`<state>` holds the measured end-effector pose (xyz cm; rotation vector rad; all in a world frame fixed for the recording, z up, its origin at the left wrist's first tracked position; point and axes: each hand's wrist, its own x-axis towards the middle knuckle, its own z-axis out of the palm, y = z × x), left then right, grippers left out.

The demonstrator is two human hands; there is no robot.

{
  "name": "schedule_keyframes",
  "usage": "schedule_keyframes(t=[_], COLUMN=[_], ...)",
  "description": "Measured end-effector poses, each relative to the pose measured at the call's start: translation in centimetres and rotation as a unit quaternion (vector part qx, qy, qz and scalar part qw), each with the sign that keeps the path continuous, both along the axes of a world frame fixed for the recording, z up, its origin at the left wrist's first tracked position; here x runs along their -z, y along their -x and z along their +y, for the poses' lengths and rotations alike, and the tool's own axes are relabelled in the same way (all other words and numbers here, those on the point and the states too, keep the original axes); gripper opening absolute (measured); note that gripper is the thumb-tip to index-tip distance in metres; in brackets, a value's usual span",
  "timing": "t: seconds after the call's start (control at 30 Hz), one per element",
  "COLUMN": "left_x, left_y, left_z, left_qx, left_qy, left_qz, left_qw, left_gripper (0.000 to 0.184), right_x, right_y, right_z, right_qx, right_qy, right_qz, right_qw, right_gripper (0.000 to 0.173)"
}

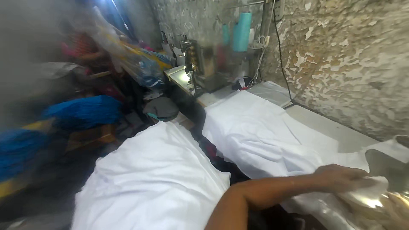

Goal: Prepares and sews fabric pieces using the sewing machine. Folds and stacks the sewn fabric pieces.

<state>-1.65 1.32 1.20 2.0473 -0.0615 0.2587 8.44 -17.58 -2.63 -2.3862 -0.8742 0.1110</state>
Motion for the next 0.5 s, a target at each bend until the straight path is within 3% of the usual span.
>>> schedule_keyframes(t=[0.1, 0.17, 0.33, 0.43, 0.5], left_x=[-1.5, -1.8, 0.3, -0.1, -0.1], left_y=[3.2, 5.2, 7.0, 8.1, 9.0], left_z=[2.3, 3.5, 5.2, 5.5, 5.4], left_qx=[0.073, 0.103, 0.124, 0.13, 0.119], left_qy=[0.001, 0.008, 0.001, -0.007, -0.032], left_qz=[0.063, 0.117, 0.136, 0.144, 0.138], left_qw=[0.995, 0.988, 0.983, 0.981, 0.983], left_gripper=[0.033, 0.035, 0.029, 0.027, 0.024], right_x=[0.1, 0.0, -0.8, 0.3, 0.9], right_y=[2.5, 4.4, 5.5, 5.0, 5.2], right_z=[-1.5, -1.7, 0.1, 1.0, 1.2], right_qx=[-0.074, -0.094, -0.167, -0.192, -0.188], right_qy=[-0.151, -0.2, -0.077, -0.004, -0.019], right_qz=[0.101, 0.191, 0.281, 0.257, 0.223], right_qw=[0.981, 0.956, 0.942, 0.947, 0.956], right_gripper=[0.049, 0.048, 0.045, 0.041, 0.039])
